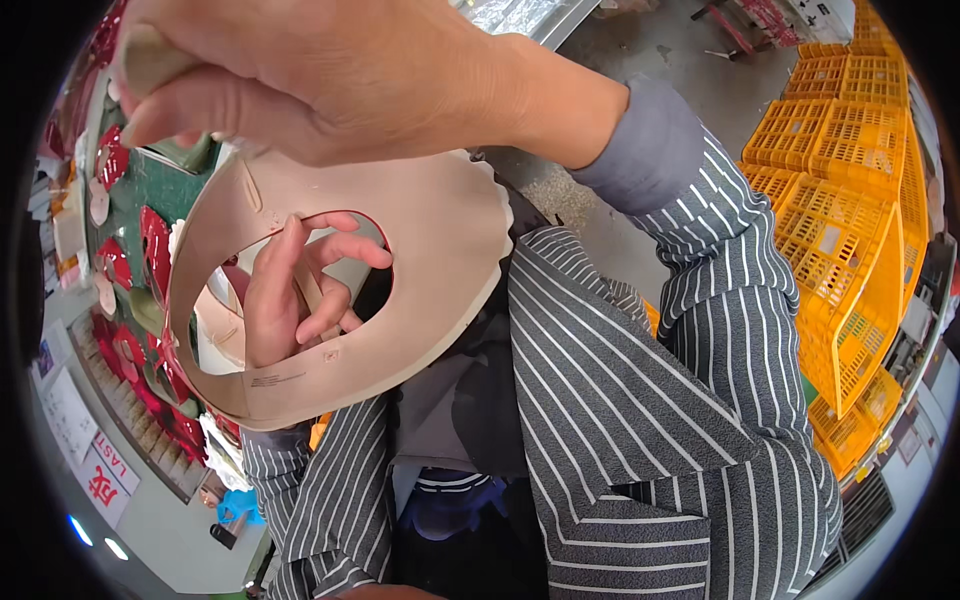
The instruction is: The person is applying glue to the edges of shoe components using a brush and then placing them on a rotating conveyor table.
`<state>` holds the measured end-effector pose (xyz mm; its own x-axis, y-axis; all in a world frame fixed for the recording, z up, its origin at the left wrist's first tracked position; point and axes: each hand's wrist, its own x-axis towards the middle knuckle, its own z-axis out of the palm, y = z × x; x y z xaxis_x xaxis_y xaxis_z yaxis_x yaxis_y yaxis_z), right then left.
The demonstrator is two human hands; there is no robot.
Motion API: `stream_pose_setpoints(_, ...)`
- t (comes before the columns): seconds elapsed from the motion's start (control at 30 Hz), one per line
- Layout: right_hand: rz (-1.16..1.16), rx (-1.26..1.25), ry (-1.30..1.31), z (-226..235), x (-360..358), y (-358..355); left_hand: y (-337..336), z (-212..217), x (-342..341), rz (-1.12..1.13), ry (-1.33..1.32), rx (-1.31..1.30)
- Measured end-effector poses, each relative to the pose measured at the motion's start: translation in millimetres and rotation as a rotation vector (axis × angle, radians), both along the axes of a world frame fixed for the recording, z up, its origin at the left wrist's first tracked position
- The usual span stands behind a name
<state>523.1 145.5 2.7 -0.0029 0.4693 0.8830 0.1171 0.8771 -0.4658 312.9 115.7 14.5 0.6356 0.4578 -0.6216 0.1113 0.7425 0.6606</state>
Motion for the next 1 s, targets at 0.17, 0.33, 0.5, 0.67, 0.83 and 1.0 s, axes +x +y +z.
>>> stream_pose_setpoints(0.17,-0.149,-0.252,-0.423,18,35,-33,-3,-7,-9,0.021,-0.020,0.122)
stream_pose_setpoints(0.33,0.045,-0.306,0.052,-4,21,-31,-4,-11,-8,0.073,-0.021,0.157)
stream_pose_setpoints(0.5,0.014,-0.168,0.142,-3,14,-17,-6,-8,-6,0.055,0.001,0.208)
stream_pose_setpoints(0.67,-0.013,-0.353,-0.062,-14,42,-43,-8,-9,-17,0.147,-0.035,0.285)
stream_pose_setpoints(0.83,0.059,-0.133,0.125,-9,21,-23,-12,-14,-16,0.195,-0.019,0.275)
stream_pose_setpoints(1.0,0.064,-0.201,0.150,-28,18,-26,-16,-12,-21,0.226,-0.023,0.349)
